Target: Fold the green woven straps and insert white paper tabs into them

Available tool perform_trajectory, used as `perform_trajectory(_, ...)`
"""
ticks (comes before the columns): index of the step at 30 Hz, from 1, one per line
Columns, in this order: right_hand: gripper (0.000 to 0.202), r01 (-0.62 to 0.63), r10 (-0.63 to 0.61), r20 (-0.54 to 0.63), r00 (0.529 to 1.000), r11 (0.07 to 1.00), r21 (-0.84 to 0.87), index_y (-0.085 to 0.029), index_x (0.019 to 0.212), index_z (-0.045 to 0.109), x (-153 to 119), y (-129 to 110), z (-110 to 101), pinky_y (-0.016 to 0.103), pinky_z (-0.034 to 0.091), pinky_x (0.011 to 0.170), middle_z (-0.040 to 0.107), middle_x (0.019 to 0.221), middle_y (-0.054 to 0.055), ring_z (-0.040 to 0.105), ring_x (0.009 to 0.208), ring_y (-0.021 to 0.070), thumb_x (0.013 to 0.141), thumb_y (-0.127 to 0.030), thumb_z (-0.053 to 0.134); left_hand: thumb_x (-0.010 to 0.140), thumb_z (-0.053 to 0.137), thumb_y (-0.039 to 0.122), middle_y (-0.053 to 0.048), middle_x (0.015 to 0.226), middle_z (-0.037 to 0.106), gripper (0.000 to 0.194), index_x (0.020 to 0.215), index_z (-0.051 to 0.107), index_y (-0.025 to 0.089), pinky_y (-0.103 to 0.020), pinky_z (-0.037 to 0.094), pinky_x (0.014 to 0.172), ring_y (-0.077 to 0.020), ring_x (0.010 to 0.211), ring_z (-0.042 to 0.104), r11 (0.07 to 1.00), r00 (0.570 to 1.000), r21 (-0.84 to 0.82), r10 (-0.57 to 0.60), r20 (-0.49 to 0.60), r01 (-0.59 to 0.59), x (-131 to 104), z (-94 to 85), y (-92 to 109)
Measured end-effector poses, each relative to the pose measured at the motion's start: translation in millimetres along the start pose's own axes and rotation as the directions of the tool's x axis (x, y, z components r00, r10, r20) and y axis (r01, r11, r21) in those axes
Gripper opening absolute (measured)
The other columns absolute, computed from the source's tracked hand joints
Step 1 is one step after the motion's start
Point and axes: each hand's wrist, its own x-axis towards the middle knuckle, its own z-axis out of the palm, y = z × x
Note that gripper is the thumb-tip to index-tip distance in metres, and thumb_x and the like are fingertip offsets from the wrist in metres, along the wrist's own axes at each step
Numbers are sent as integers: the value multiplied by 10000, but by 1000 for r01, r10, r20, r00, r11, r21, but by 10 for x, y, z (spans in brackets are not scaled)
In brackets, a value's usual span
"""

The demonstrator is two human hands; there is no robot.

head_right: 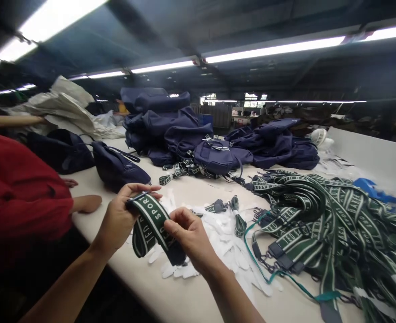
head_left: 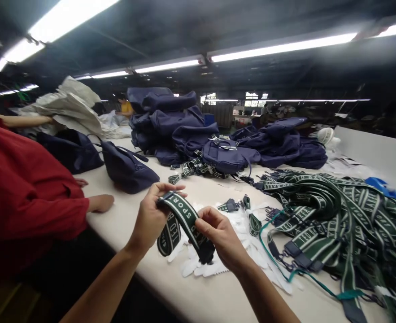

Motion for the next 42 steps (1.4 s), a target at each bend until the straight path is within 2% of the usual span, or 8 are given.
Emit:
perform_trajectory(9, 356, 4, -10, 39, 999, 990, 139, -156, 773, 519, -56, 128, 8, 166, 372, 543, 574, 701, -12, 501, 595, 69, 758, -361, 811, 807, 716, 312, -138, 994, 738, 326, 1047, 588, 133, -317, 599, 704, -261, 857, 717, 965, 991, -226, -128, 28, 131, -77, 27, -33)
perform_trajectory(15, 388, 129, -129, -136, 982, 992, -10, -152, 712, 529, -9, 315, 54, 198, 411, 566, 583, 716, 2, 501, 608, 85, 716, -405, 824, 799, 569, 58, -143, 883, 749, 120, 884, 650, 84, -305, 612, 732, -205, 750, 721, 803, 899, -441, -436, 20, 400, -96, 217, -21)
perform_trajectory(19, 428, 132, -144, -241, 960, 989, -63, -179, 973, 584, 7, 502, 3, 222, 420, 521, 579, 667, -13, 500, 574, 114, 723, -446, 805, 782, 558, -5, -192, 886, 746, 152, 880, 652, 64, -333, 624, 700, -245, 757, 730, 766, 865, -450, -501, 31, 460, -87, 264, 16)
perform_trajectory(22, 518, 75, -93, -201, 975, 993, -95, -157, 1096, 625, 0, 563, -18, 224, 401, 519, 590, 684, 5, 487, 577, 115, 724, -476, 794, 796, 550, -4, -221, 897, 741, 145, 880, 653, 51, -339, 627, 695, -260, 750, 734, 730, 839, -475, -542, 37, 492, -91, 282, 22)
perform_trajectory(26, 453, -18, 0, -97, 995, 983, -185, -127, 902, 697, -46, 517, -15, 231, 352, 526, 543, 647, 7, 432, 561, 102, 769, -559, 721, 842, 531, 22, -232, 917, 736, 136, 832, 666, 30, -320, 629, 721, -242, 750, 737, 620, 770, -555, -635, 62, 555, -97, 311, 30)
perform_trajectory(32, 292, 248, -327, -21, 945, 755, -607, -183, 866, 679, -125, 288, -24, 300, 428, 805, 630, 895, 51, 536, 879, 196, 869, -472, 641, 904, 480, 41, -148, 811, 732, 220, 801, 674, 41, -263, 619, 751, -166, 730, 723, 490, 699, -677, -713, 50, 549, -111, 356, 99)
perform_trajectory(36, 338, 199, -231, -1, 973, 841, -503, -177, 900, 574, -164, 280, 13, 270, 431, 668, 563, 774, 15, 513, 718, 153, 934, -509, 525, 903, 473, 46, -158, 917, 742, 222, 828, 682, 49, -273, 607, 814, -175, 812, 726, 513, 725, -699, -688, 13, 499, -168, 409, 119)
perform_trajectory(42, 349, 216, -250, -77, 965, 926, -309, -192, 1139, 558, -183, 328, 75, 304, 472, 804, 631, 985, 60, 593, 909, 201, 946, -481, 531, 933, 571, 369, -129, 1117, 720, 323, 1102, 697, 124, -275, 572, 848, -259, 1080, 659, 834, 915, -397, -402, 41, 384, -487, 439, -74)
